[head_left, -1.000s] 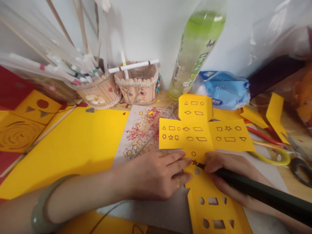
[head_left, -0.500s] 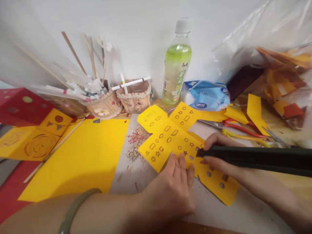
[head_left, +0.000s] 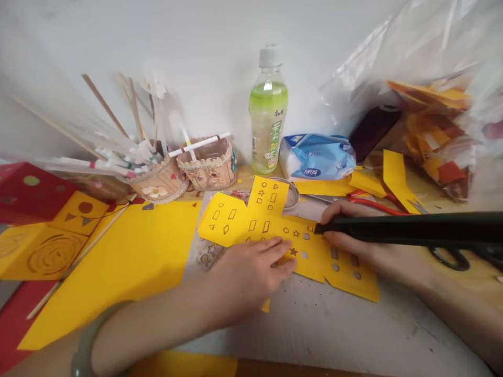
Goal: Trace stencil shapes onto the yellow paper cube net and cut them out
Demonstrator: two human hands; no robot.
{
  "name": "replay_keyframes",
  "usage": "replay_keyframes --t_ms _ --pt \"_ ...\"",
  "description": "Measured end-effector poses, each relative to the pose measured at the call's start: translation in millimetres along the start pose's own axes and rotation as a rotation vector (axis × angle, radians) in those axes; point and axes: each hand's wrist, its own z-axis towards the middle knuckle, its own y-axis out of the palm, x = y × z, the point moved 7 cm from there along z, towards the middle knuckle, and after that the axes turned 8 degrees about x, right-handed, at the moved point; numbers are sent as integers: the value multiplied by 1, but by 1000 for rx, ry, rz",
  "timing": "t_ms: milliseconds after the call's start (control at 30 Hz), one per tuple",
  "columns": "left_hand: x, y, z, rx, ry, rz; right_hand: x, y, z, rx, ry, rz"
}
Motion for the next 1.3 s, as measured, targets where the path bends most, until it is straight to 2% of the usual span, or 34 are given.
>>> replay_keyframes --t_ms 133,233,300,467,833,1067,1300 --pt "17 6 -2 81 -66 137 -12 6 -9 76 -15 -12" --pt "22 10 -2 85 -64 204 -17 19 -13 35 -47 -40" --pt "21 9 -2 109 -57 192 -17 25 -13 8 -57 -65" --pt "12 4 -4 231 -88 111 -18 26 -11 47 -93 -92" --pt "13 4 -4 210 -109 103 -14 34 -18 -22 -189 -152" --pt "13 2 -3 228 -111 94 -23 37 -20 -1 -359 -180" --pt "13 2 -3 219 -98 105 -21 40 -23 -14 -357 -143"
